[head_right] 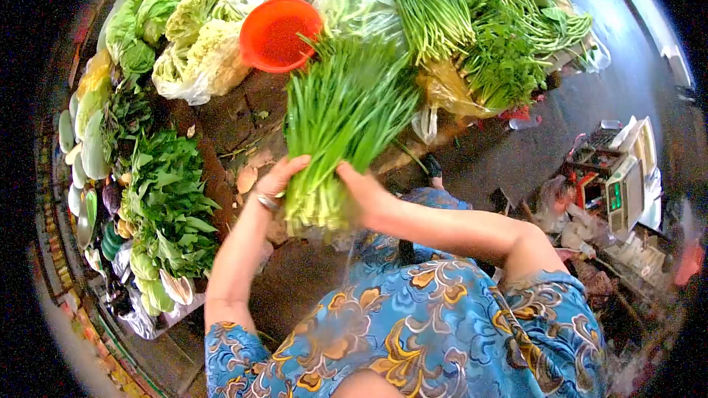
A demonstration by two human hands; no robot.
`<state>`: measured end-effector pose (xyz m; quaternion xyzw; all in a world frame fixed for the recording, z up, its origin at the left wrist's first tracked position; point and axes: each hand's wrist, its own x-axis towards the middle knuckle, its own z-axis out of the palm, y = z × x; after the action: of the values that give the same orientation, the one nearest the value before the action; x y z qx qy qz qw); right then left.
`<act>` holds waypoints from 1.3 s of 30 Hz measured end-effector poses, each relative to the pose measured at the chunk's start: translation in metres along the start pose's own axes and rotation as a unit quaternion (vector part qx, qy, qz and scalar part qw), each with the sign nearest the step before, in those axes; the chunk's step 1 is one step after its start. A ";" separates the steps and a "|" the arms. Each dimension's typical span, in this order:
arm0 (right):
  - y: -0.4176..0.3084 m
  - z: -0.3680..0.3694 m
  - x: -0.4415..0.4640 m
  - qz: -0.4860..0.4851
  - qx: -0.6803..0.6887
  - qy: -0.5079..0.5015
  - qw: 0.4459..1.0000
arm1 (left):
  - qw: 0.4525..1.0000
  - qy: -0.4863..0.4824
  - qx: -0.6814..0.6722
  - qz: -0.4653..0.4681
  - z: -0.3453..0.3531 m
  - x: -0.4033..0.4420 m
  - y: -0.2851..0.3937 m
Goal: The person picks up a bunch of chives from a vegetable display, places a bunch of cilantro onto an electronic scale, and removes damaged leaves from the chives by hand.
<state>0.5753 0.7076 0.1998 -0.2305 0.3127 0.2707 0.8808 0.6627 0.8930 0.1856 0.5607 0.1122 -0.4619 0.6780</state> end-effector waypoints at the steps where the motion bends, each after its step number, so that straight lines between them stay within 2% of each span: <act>1: 0.010 0.011 0.004 -0.017 0.016 -0.025 0.999 | 1.000 -0.002 0.026 -0.003 -0.010 -0.007 0.014; 4: 0.038 0.035 0.027 0.029 0.043 -0.076 0.996 | 0.992 -0.044 0.109 -0.048 -0.044 -0.022 0.060; 5: 0.049 0.044 0.035 0.056 0.055 -0.074 0.994 | 0.988 -0.055 0.142 -0.037 -0.050 -0.026 0.075; 7: 0.059 0.067 0.037 0.070 0.051 -0.123 0.989 | 0.965 -0.068 0.244 -0.068 -0.063 -0.033 0.104; 9: 0.063 0.085 0.035 0.109 0.018 -0.118 0.987 | 0.933 -0.123 0.333 -0.057 -0.076 -0.031 0.126; 10: 0.097 0.062 0.078 0.141 0.008 -0.175 0.974 | 0.921 -0.073 0.372 -0.086 -0.081 -0.032 0.132; 11: 0.092 0.062 0.083 0.165 0.002 -0.248 0.955 | 0.897 -0.051 0.427 -0.103 -0.087 -0.028 0.138; 13: 0.086 0.050 0.105 0.270 -0.086 -0.212 0.935 | 0.792 0.022 0.607 -0.070 -0.092 -0.023 0.138; 14: 0.083 0.046 0.109 0.245 -0.141 -0.177 0.943 | 0.823 0.001 0.566 -0.057 -0.101 -0.019 0.132; 15: 0.078 0.042 0.115 0.242 -0.169 -0.214 0.931 | 0.852 -0.021 0.522 -0.042 -0.106 -0.015 0.126; 16: 0.074 0.034 0.117 0.251 -0.166 -0.207 0.931 | 0.867 -0.009 0.497 -0.039 -0.113 -0.014 0.122; 19: 0.063 0.029 0.106 0.272 -0.180 -0.187 0.927 | 0.888 0.008 0.460 -0.003 -0.121 -0.016 0.109; 21: 0.060 0.025 0.105 0.281 -0.197 -0.178 0.922 | 0.871 0.021 0.491 0.014 -0.123 -0.019 0.110; 23: 0.060 0.019 0.102 0.307 -0.176 -0.204 0.913 | 0.772 0.079 0.622 0.100 -0.118 -0.029 0.110; 25: 0.057 0.020 0.098 0.317 -0.202 -0.190 0.907 | 0.788 0.094 0.600 0.099 -0.091 -0.046 0.102; 27: 0.055 0.014 0.095 0.331 -0.193 -0.151 0.911 | 0.611 0.258 0.742 0.098 -0.046 -0.060 0.079; 28: 0.053 0.011 0.098 0.335 -0.214 -0.155 0.904 | 0.587 0.256 0.757 0.127 -0.031 -0.067 0.062; 29: 0.051 0.005 0.096 0.335 -0.213 -0.156 0.904 | 0.561 0.253 0.772 0.156 -0.016 -0.073 0.046; 30: 0.046 -0.003 0.093 0.324 -0.220 -0.169 0.905 | 0.575 0.254 0.769 0.116 0.003 -0.080 0.037; 33: 0.033 -0.024 0.089 0.335 -0.260 -0.162 0.891 | 0.540 0.306 0.778 0.102 0.018 -0.078 -0.005; 35: 0.007 -0.030 0.068 0.272 -0.346 -0.189 0.878 | 0.531 0.337 0.769 0.110 0.019 -0.070 -0.023; 37: -0.029 -0.026 0.044 0.250 -0.379 -0.180 0.873 | 0.542 0.359 0.753 0.102 0.024 -0.063 -0.031; 39: -0.068 -0.017 0.020 0.121 -0.435 -0.178 0.874 | 0.532 0.377 0.749 0.119 0.016 -0.057 -0.044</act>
<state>0.6230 0.6534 0.1906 -0.4988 0.0270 0.5206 0.6924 0.5926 0.9105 0.2006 0.9934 -0.0975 -0.0377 -0.0466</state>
